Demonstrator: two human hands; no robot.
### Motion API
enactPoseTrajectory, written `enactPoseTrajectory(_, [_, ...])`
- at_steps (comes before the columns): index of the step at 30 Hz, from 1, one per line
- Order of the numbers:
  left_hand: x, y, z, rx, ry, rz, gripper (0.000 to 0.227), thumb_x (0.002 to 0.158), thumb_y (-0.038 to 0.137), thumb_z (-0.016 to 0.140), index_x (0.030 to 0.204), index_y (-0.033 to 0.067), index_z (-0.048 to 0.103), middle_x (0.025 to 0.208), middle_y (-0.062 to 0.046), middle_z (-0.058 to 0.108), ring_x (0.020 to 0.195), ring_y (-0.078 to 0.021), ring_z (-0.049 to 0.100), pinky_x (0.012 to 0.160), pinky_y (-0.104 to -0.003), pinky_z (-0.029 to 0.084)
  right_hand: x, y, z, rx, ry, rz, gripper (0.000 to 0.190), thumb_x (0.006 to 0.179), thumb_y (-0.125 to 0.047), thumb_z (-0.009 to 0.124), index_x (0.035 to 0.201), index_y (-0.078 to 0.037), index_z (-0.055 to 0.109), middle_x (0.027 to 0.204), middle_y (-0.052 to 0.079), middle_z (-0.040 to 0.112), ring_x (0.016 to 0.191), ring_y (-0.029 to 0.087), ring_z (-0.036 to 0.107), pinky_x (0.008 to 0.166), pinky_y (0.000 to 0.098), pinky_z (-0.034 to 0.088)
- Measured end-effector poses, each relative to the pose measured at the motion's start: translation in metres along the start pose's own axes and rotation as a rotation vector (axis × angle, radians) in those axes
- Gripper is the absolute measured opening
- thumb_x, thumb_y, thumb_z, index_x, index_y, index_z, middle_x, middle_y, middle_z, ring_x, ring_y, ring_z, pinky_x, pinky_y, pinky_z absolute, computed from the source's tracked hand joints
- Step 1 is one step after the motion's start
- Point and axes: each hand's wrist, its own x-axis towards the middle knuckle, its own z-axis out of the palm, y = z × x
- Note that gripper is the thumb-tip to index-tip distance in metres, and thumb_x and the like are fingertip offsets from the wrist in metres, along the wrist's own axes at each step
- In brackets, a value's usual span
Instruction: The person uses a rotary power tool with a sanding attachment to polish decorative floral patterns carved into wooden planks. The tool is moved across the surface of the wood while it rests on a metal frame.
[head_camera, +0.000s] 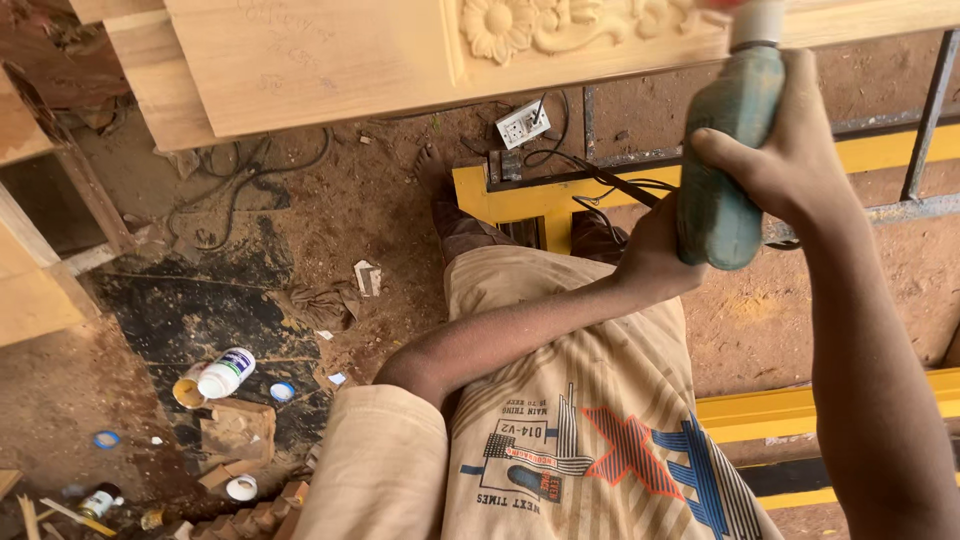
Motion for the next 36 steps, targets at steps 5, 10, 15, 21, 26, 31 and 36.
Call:
enactPoseTrajectory(5, [-0.008,-0.012,-0.015,-0.118,-0.025,0.021,0.060,0.072,0.006,0.070,0.128,0.0011,0.048,0.112,-0.015,0.066,0.106,-0.0293,0.068,0.095,-0.040,0.057,0.011,0.008,0.012,-0.054,-0.022,-0.115,0.073,0.093,-0.028,0.078,0.139,0.007,0.034,0.122,0.025,0.055,0.116,0.034,0.064,0.097,0.0497,0.059])
enactPoseTrajectory(10, [-0.001,-0.005,-0.012,0.007,0.037,0.064,0.061,0.076,0.005,0.068,0.134,0.0019,0.048,0.120,-0.018,0.065,0.115,-0.0329,0.064,0.098,-0.042,0.054,0.011,-0.009,0.011,-0.064,-0.009,-0.064,0.079,0.086,-0.028,0.077,0.142,0.006,0.033,0.122,0.025,0.056,0.116,0.035,0.065,0.096,0.0507,0.059])
enactPoseTrajectory(15, [-0.005,0.002,-0.016,0.012,-0.026,0.018,0.062,0.076,0.005,0.070,0.133,0.0024,0.047,0.119,-0.017,0.064,0.113,-0.0317,0.064,0.097,-0.042,0.054,0.006,-0.011,0.011,-0.025,-0.020,0.004,0.082,0.083,-0.026,0.076,0.146,0.003,0.031,0.124,0.028,0.054,0.113,0.039,0.065,0.094,0.0511,0.061])
enactPoseTrajectory(21, [0.032,-0.002,-0.005,0.104,-0.211,-0.120,0.040,0.087,0.011,0.070,0.123,0.0010,0.055,0.110,-0.014,0.070,0.102,-0.0270,0.071,0.091,-0.038,0.062,0.004,0.000,-0.008,0.165,0.067,0.053,0.073,0.093,-0.027,0.074,0.143,0.002,0.030,0.133,0.025,0.056,0.121,0.040,0.069,0.099,0.0502,0.060])
enactPoseTrajectory(26, [0.022,0.008,0.013,0.087,-0.086,0.066,0.052,0.074,0.001,0.070,0.123,-0.0019,0.052,0.108,-0.017,0.066,0.103,-0.0304,0.067,0.091,-0.040,0.057,-0.005,0.004,-0.017,0.039,0.063,0.009,0.075,0.087,-0.026,0.075,0.144,0.002,0.035,0.127,0.023,0.055,0.116,0.036,0.065,0.096,0.0487,0.061])
enactPoseTrajectory(31, [0.030,0.014,0.005,-0.015,-0.006,0.083,0.046,0.084,0.010,0.071,0.124,0.0003,0.052,0.108,-0.015,0.069,0.099,-0.0287,0.071,0.088,-0.038,0.058,0.002,0.003,-0.019,0.126,0.112,0.036,0.075,0.090,-0.030,0.076,0.146,0.004,0.040,0.130,0.021,0.058,0.119,0.031,0.064,0.099,0.0442,0.058])
enactPoseTrajectory(36, [0.022,0.025,-0.009,-0.011,-0.130,0.034,0.053,0.084,0.016,0.074,0.130,0.0019,0.051,0.118,-0.017,0.067,0.109,-0.0300,0.069,0.094,-0.039,0.057,-0.014,0.005,-0.009,0.628,0.049,-0.009,0.087,0.083,-0.024,0.082,0.153,0.002,0.039,0.135,0.018,0.060,0.126,0.026,0.061,0.110,0.0398,0.050])
